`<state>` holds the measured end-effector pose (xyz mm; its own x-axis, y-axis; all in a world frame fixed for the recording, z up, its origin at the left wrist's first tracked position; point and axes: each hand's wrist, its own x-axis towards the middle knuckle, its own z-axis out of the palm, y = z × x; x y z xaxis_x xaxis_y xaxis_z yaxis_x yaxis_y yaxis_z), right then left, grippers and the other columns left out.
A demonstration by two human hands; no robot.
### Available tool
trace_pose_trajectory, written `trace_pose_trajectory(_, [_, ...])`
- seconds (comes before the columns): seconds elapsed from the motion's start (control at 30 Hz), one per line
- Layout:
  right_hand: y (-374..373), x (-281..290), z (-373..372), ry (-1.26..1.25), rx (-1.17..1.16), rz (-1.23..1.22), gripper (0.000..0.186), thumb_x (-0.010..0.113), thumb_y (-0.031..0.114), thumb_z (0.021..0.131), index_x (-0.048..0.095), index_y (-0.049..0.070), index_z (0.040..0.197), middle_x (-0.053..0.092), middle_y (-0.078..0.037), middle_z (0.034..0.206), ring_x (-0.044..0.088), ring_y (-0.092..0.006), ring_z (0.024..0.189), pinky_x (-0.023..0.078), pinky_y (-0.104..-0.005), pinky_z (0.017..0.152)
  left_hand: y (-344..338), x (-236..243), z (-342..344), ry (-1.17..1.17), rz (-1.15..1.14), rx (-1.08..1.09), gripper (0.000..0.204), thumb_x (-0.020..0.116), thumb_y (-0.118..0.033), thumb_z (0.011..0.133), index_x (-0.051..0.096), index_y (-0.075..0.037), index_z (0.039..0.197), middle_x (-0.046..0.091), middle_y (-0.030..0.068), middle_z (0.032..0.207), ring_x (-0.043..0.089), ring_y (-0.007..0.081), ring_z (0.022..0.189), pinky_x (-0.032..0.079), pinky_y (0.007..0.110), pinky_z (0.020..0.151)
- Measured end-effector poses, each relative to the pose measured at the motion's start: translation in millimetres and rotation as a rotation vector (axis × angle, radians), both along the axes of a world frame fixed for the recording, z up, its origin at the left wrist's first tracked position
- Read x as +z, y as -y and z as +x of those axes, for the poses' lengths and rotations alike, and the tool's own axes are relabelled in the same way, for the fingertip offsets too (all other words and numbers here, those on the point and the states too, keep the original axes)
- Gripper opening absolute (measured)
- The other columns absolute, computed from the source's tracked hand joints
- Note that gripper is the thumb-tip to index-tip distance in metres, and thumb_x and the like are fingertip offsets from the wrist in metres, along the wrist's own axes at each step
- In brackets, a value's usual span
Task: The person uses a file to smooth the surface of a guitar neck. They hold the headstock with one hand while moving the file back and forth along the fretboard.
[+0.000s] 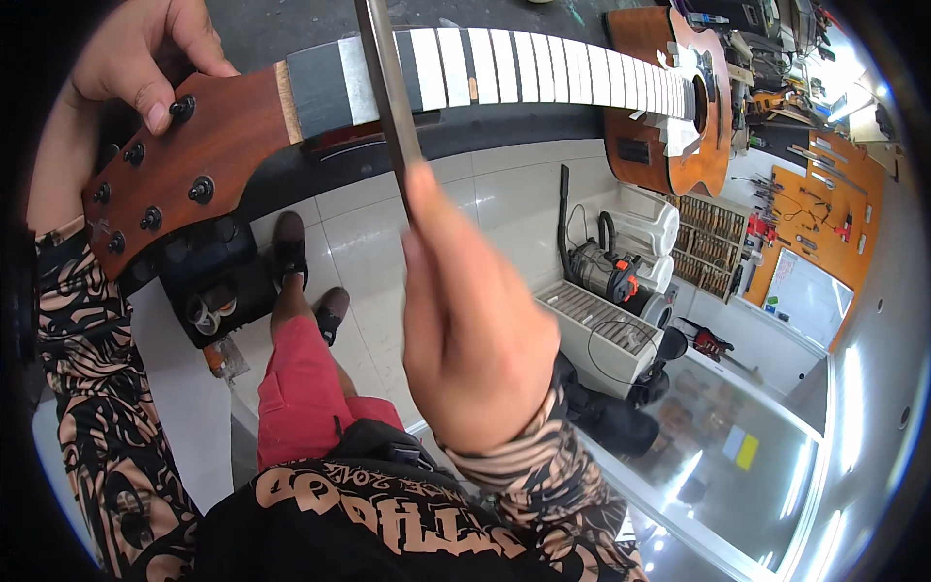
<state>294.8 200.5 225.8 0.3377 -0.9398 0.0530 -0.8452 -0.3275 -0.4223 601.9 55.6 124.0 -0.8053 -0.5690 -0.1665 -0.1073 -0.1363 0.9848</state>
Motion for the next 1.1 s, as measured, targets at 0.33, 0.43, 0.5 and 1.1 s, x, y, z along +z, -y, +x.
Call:
trace_pose_trajectory(0.33, [-4.6, 10.3, -8.7, 0.122, -0.067, -0.027, 0.034, 0.057, 0.002, 0.096, 0.058, 0.000, 0.130, 0.065, -0.007, 0.077, 0.055, -0.0066, 0.060, 0.039, -0.0187, 0.055, 2.7, 5.5, -1.1, 0.006, -0.011, -0.004, 0.061, 0.091, -0.018, 0.062, 0.068, 0.008, 0.112, 0.071, 0.0137, 0.093, 0.066, 0.0153, 0.081, 0.049, 0.025, 0.070])
trace_pose_trajectory(0.43, [-40.7, 14.7, -27.6, 0.100, -0.148, 0.049, 0.038, 0.064, -0.007, 0.087, 0.063, 0.000, 0.124, 0.071, -0.015, 0.087, 0.069, -0.0183, 0.069, 0.053, -0.0249, 0.066, 2.1, 4.3, 0.1, 0.010, -0.017, -0.004, 0.061, 0.091, -0.018, 0.062, 0.068, 0.008, 0.112, 0.071, 0.0134, 0.092, 0.066, 0.0151, 0.080, 0.049, 0.025, 0.069])
trace_pose_trajectory(0.5, [-65.8, 13.4, -47.4, 0.110, -0.155, 0.079, 0.039, 0.063, -0.009, 0.085, 0.063, -0.001, 0.123, 0.068, -0.013, 0.076, 0.067, -0.0192, 0.063, 0.052, -0.0259, 0.061, 4.0, 5.3, -1.4, 0.010, -0.022, -0.007, 0.061, 0.091, -0.019, 0.061, 0.068, 0.008, 0.111, 0.071, 0.0133, 0.092, 0.066, 0.0150, 0.080, 0.049, 0.025, 0.069])
trace_pose_trajectory(1.1, [-141.2, 1.1, -91.1, 0.111, -0.122, 0.128, 0.038, 0.066, -0.014, 0.077, 0.062, -0.007, 0.114, 0.068, -0.018, 0.079, 0.068, -0.0269, 0.064, 0.053, -0.0301, 0.060, -36.9, 16.8, 34.4, 0.064, -0.036, 0.049, 0.063, 0.093, -0.021, 0.059, 0.070, 0.007, 0.110, 0.072, 0.0119, 0.090, 0.066, 0.0139, 0.078, 0.048, 0.024, 0.067])
